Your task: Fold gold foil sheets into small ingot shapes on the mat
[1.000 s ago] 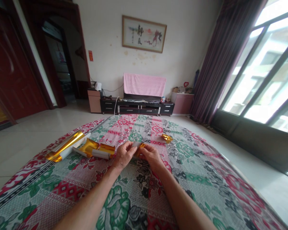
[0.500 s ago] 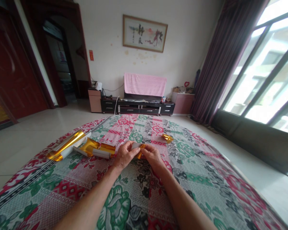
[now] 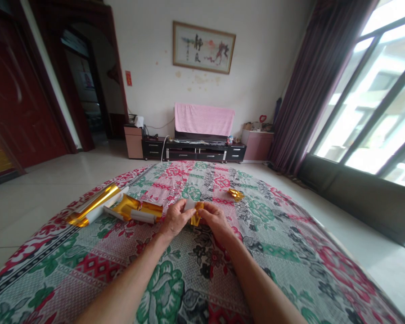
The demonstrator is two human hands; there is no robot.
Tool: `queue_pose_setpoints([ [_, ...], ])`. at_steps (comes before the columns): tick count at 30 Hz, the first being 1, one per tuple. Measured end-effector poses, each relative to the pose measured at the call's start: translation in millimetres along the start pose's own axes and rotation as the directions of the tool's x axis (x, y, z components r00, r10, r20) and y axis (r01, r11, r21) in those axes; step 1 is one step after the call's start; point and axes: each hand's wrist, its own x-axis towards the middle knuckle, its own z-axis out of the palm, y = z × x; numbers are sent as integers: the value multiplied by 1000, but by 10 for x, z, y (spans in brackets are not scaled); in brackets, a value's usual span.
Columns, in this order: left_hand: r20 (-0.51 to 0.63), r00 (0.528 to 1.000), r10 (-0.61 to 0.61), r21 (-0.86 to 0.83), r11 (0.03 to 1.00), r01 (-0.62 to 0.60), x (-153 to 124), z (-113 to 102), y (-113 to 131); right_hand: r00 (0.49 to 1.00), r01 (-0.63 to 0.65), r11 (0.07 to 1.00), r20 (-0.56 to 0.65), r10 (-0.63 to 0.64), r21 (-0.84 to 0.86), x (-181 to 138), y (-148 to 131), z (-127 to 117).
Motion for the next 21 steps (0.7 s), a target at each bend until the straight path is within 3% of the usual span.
queue_pose_setpoints([
  [5, -55, 997, 62, 105, 993, -56, 6, 12, -37, 994, 1, 999, -106, -6, -48, 30, 5, 30],
  [8, -45, 990, 133, 241, 963, -119, -2, 24, -66, 971, 47, 969, -216, -101, -242, 54, 40, 14],
  [13, 26, 965, 262, 436, 865, -247, -20, 60, -77, 919, 109, 701, -197, -341, -705, 44, 79, -45],
  [17, 83, 936, 341, 579, 748, -324, -10, 71, -122, 915, 73, 558, -168, -368, -827, 22, 80, -43],
  [21, 74, 928, 365, 693, 650, -311, -5, 52, -169, 920, 36, 463, -151, -361, -886, 24, 94, -28],
])
